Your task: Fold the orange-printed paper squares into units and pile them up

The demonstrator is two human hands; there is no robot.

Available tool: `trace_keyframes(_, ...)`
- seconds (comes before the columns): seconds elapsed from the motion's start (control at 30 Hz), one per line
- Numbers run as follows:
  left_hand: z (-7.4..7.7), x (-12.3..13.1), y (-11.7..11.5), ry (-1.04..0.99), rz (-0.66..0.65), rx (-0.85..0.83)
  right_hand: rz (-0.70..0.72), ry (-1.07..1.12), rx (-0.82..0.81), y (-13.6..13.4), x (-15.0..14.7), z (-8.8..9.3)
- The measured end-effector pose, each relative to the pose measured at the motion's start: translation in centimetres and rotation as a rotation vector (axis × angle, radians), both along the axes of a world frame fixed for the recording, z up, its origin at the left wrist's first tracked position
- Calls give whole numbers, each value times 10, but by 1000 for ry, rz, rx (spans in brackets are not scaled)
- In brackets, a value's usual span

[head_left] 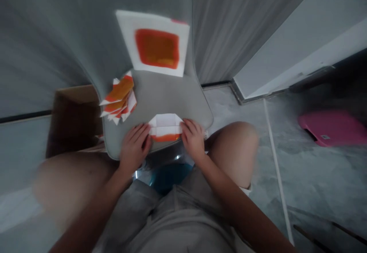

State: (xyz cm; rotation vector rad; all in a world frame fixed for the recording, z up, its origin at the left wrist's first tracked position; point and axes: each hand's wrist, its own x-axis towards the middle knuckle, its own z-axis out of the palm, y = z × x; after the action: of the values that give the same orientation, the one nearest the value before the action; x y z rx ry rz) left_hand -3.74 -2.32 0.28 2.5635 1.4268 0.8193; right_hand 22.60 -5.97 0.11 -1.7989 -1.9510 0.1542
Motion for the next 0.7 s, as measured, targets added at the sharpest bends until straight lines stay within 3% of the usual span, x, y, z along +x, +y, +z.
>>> trace_keyframes(0.13, 4, -4, -1, 96, -61, -42, 70, -63, -18, -2, 4, 5)
trace_keyframes(0.37, 13, 0, -9, 214, -84, -46, 343, -116, 16, -2, 21, 6)
trace_keyframes(0.7, 2, -24, -41, 184, -74, 2, 418, -115, 14, -7, 25, 1)
